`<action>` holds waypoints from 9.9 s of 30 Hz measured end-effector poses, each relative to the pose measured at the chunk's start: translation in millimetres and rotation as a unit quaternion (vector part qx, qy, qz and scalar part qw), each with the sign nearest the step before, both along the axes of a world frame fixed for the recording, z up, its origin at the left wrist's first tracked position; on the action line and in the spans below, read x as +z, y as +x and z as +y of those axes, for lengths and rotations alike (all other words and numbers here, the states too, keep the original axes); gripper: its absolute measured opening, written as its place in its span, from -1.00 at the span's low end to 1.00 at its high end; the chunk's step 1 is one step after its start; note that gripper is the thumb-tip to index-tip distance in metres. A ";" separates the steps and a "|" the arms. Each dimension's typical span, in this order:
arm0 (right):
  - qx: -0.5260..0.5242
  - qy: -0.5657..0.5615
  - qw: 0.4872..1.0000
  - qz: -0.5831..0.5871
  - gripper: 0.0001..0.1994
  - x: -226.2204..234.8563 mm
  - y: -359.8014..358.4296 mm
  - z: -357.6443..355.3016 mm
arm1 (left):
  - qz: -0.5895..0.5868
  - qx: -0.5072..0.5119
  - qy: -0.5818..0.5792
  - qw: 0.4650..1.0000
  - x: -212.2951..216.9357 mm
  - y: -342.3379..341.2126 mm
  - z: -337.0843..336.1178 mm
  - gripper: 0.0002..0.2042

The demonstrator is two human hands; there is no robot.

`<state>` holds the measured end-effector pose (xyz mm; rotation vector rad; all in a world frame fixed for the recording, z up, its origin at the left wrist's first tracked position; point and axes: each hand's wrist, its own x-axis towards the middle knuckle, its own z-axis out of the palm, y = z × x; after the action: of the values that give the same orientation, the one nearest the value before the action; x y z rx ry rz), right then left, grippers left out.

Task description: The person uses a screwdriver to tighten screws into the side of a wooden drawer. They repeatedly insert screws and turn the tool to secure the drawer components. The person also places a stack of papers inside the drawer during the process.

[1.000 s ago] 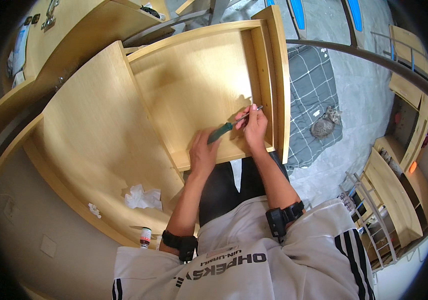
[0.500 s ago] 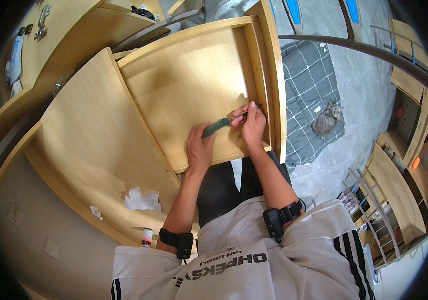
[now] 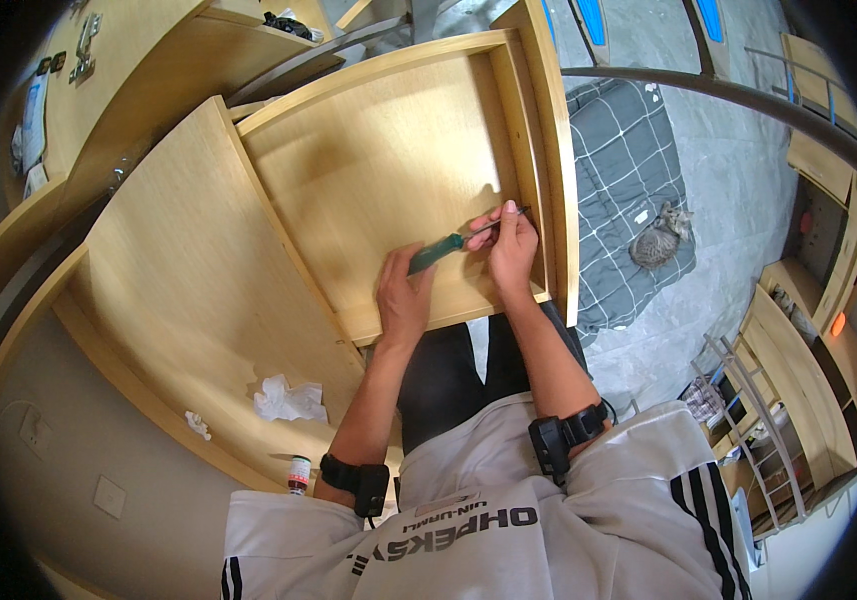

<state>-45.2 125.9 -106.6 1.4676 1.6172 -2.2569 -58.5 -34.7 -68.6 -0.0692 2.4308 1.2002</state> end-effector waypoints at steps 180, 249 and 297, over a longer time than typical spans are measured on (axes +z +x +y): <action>-0.258 -0.133 0.957 -0.003 -0.71 17.6 -22.0 -14.5 | -0.250 0.002 -0.063 0.966 -1.4 -46.8 -37.4 -0.65; -0.285 -0.072 0.955 -0.033 -0.73 11.8 -28.7 -17.8 | -0.189 0.082 0.104 0.973 8.3 -33.7 -30.2 -0.71; -0.264 -0.122 0.956 -0.029 -0.70 14.4 -26.3 -14.0 | -0.275 0.039 0.090 0.956 4.3 -40.8 -42.6 -0.65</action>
<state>-71.5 111.9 -92.2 2.0524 0.9552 -2.5061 -99.3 -77.3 -64.3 -0.3943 1.8435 1.2325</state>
